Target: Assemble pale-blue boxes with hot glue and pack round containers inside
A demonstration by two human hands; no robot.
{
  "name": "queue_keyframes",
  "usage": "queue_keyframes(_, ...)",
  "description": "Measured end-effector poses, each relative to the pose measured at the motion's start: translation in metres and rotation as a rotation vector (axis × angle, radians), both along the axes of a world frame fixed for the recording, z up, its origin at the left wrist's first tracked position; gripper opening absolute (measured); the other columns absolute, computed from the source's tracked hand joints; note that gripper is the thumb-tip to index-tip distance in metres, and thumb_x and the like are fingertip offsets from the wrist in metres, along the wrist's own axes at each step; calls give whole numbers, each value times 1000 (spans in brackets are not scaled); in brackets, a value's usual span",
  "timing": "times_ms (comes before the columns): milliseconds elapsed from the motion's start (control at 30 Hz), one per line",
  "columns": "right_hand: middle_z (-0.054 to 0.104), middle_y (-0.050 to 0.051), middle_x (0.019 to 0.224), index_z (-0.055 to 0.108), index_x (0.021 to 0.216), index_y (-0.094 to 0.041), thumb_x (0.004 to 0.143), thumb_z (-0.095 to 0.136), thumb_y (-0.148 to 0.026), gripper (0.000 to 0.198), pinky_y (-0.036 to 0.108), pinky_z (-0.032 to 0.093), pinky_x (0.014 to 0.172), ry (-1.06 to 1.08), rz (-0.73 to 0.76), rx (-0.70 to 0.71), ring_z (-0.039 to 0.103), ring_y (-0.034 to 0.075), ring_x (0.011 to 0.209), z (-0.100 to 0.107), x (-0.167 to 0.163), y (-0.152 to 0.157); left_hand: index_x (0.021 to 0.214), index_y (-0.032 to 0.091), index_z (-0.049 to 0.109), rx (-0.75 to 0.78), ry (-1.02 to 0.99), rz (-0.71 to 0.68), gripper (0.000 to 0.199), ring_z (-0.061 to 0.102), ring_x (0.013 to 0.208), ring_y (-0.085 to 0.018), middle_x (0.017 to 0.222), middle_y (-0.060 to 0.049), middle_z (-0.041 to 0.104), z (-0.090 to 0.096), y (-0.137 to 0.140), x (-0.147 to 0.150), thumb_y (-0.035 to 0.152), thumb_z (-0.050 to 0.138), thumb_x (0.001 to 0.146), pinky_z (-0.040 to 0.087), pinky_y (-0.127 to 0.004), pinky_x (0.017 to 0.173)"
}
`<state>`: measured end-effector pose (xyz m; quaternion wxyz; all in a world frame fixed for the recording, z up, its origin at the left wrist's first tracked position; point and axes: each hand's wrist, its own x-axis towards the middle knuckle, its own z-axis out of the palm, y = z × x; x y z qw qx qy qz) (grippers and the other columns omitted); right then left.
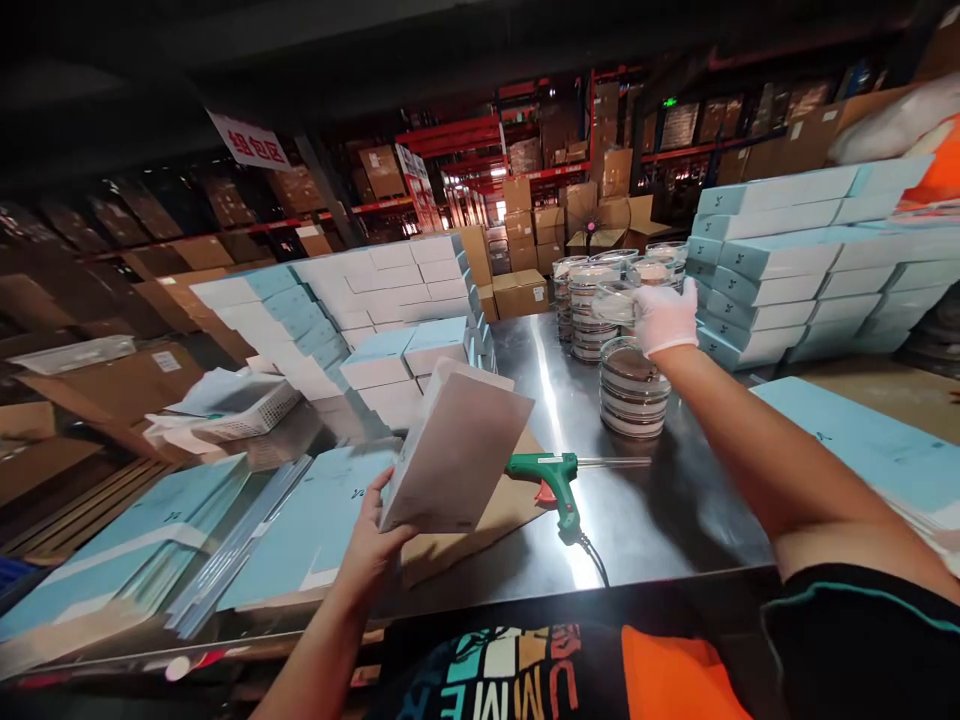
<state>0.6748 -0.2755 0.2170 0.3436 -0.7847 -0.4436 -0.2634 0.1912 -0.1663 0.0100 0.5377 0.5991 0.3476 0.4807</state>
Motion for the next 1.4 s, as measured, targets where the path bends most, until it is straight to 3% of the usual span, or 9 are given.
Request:
queue_keyframes(167,78,11,103,78,101,-21,97,60,-27,19,49,58,103,21,331,-15,72,27,99,16,-78,-42,145,25,56,19,77,7,94,64,125,-34,140,-10,65,-18,4,16,37,95,60,52,-48,109)
queue_keyframes(367,79,7,93,80,91,-23,100,62,-25,20,42,61,90,-150,967,-211,74,24,94,1,-189,-59,137,24,57,24,75,-223,96,66,124,-32,138,-14,63,-60,-10,35,44,102,54,55,-44,105)
queue_keyframes(533,70,12,144,71,132,-25,100,64,-22,33,49,57,115,37,790,103,69,28,133,-64,-208,-55,135,18,59,4,230,-309,99,65,130,-37,137,-18,64,-82,-18,40,41,106,51,50,-54,117)
queue_keyframes(767,41,14,175,48,162,-32,101,73,-43,67,58,48,125,307,715,361,50,35,156,-177,-216,-51,175,30,17,264,170,-305,126,50,154,-38,166,-20,46,-75,-14,31,50,94,78,39,-59,129)
queue_keyframes(900,9,10,187,23,173,-41,99,73,-56,91,54,52,123,563,825,547,44,33,161,-187,-239,-42,160,27,53,497,154,-269,94,46,157,-41,165,-20,49,-46,-18,39,66,87,82,40,-58,129)
queue_keyframes(1033,48,17,170,48,162,-32,89,72,-80,91,52,57,117,927,796,395,51,37,156,-185,-250,-43,112,23,81,475,81,-164,61,65,129,-37,121,-15,74,-23,-25,41,77,76,86,52,-53,115)
queue_keyframes(1133,72,18,141,69,141,-25,88,65,-85,80,52,61,108,1106,871,206,65,40,139,-186,-256,-40,79,22,76,428,56,-135,60,69,97,-32,83,-7,69,-17,-33,41,82,74,84,55,-51,107)
queue_keyframes(1300,77,12,123,68,121,-23,89,68,-56,46,49,59,108,1040,623,246,73,32,118,-191,-268,-18,131,23,70,281,-137,43,60,70,121,-32,124,-14,72,-27,-44,45,70,72,94,56,-47,108)
queue_keyframes(1400,72,14,137,57,135,-24,83,66,-42,55,46,58,111,1009,579,321,71,29,124,-193,-262,-9,133,24,69,323,-109,37,68,58,144,-37,144,-17,63,-41,-40,40,72,79,86,45,-53,123)
